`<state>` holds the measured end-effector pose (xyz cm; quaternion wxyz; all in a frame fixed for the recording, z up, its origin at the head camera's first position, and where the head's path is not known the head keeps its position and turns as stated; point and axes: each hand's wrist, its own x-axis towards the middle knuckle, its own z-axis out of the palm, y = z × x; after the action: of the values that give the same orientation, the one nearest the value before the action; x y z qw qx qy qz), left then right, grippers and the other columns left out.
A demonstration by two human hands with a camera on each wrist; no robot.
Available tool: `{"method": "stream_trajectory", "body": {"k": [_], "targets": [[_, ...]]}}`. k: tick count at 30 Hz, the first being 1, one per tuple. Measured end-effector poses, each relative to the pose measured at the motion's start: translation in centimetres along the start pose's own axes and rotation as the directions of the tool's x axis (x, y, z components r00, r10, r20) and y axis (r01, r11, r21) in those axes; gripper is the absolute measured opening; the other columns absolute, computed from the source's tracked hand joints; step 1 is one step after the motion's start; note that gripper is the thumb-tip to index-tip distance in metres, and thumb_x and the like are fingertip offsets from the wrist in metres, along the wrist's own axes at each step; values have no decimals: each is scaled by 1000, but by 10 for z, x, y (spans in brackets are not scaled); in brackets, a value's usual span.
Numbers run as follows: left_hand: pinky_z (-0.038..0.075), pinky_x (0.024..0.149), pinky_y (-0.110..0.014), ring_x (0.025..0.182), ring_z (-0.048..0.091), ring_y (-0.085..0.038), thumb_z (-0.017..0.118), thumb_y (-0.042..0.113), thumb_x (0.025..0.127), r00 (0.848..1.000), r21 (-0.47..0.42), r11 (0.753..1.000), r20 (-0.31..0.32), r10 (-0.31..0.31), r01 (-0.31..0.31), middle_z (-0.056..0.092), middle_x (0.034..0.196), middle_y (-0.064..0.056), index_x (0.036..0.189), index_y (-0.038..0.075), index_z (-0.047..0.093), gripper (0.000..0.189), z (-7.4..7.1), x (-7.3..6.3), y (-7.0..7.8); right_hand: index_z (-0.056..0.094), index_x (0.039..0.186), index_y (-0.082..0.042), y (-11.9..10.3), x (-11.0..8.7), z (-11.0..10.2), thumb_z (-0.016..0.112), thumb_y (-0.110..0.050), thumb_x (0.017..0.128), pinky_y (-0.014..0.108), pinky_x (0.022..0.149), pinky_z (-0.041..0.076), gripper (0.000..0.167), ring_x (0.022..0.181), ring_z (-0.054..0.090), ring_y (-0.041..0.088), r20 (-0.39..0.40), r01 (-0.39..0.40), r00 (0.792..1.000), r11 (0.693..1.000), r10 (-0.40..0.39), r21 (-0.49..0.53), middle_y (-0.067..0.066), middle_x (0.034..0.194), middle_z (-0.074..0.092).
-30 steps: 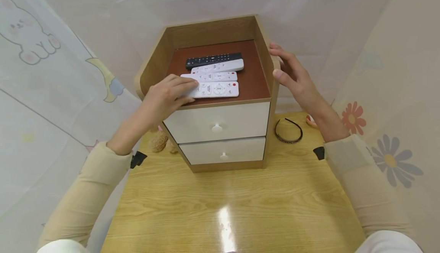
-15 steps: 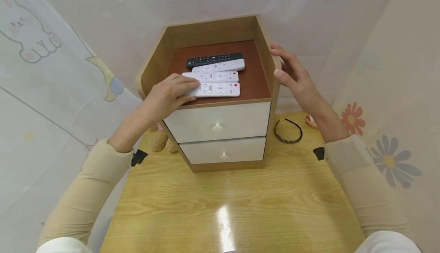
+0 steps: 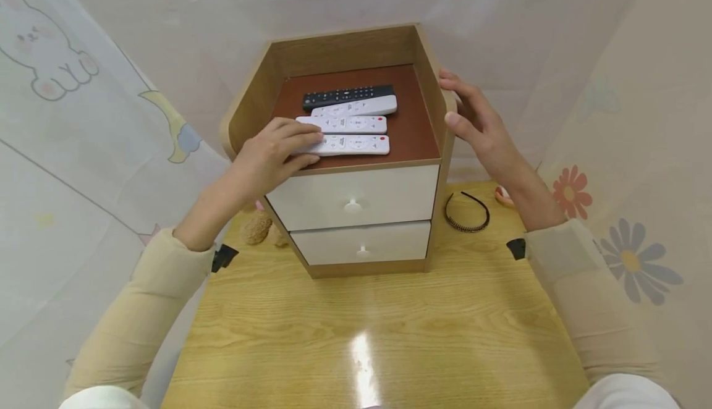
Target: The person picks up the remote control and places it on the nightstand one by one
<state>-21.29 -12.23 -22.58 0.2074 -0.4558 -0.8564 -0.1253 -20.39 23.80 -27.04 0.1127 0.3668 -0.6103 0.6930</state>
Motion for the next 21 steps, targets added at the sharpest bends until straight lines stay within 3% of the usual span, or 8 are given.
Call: {"method": "stream_trajectory", "body": {"k": [3, 6, 9, 11, 14, 19, 20, 21], "targets": [[47, 96, -42, 118, 51, -29, 65, 17, 93, 996, 22, 999, -80, 34, -33, 62, 125, -11, 121, 3, 66, 30, -4, -7, 5, 40, 143, -6, 0, 0, 1, 42, -4, 99, 26, 95, 44, 44, 146, 9, 22, 0, -3, 1000, 1000, 3, 2, 10, 158, 18], [46, 98, -39, 115, 53, -32, 64, 11, 93, 975, 42, 995, -203, 92, -86, 64, 121, -14, 116, 0, 68, 25, -11, -18, 12, 39, 143, -7, 1, -1, 1, 42, -4, 100, 25, 96, 44, 44, 146, 9, 22, 8, -1, 1000, 1000, 1, 6, 10, 159, 17], [45, 99, -36, 113, 54, -34, 64, 4, 91, 929, 32, 994, -354, 109, -104, 65, 117, -15, 111, -2, 69, 21, -18, -31, 21, 39, 143, -7, 1, 0, 0, 41, -4, 100, 25, 96, 45, 44, 146, 10, 23, 13, 4, 1000, 1000, -5, 17, 10, 159, 15], [45, 100, -35, 112, 55, -34, 65, -1, 89, 882, -5, 995, -464, 83, -96, 66, 115, -16, 109, -3, 70, 20, -22, -41, 26, 39, 143, -7, 1, 0, 0, 41, -3, 100, 25, 95, 46, 44, 146, 10, 23, 14, 7, 1000, 1000, -7, 22, 10, 159, 15], [45, 98, -36, 109, 57, -35, 63, -6, 88, 777, -82, 995, -629, -8, -56, 68, 111, -16, 105, -4, 70, 18, -22, -56, 32, 40, 143, -7, 0, 0, -2, 42, -3, 100, 25, 92, 48, 43, 145, 11, 24, 5, 10, 1000, 1000, -11, 28, 10, 159, 15], [48, 88, -32, 98, 60, -34, 57, -8, 89, 517, -181, 982, -837, -180, 50, 69, 101, -17, 99, -5, 70, 17, -8, -82, 28, 40, 143, -6, 0, -1, -4, 43, -4, 100, 25, 92, 47, 43, 146, 10, 22, -2, 12, 1000, 1000, -12, 13, 11, 159, 17], [48, 86, -31, 97, 60, -34, 56, -8, 89, 477, -205, 976, -852, -213, 71, 68, 100, -17, 99, -5, 70, 18, -3, -87, 24, 40, 143, -5, -1, -1, -4, 44, -5, 100, 25, 92, 47, 43, 146, 10, 22, -7, 9, 1000, 1000, -9, 4, 11, 159, 18], [47, 86, -30, 96, 60, -34, 55, -9, 89, 452, -228, 969, -857, -247, 98, 68, 100, -18, 100, -5, 70, 19, 2, -94, 20, 40, 143, -5, -1, -2, -5, 44, -5, 100, 24, 93, 47, 43, 146, 10, 22, -12, 5, 1000, 1000, -5, -8, 10, 159, 19]]}}
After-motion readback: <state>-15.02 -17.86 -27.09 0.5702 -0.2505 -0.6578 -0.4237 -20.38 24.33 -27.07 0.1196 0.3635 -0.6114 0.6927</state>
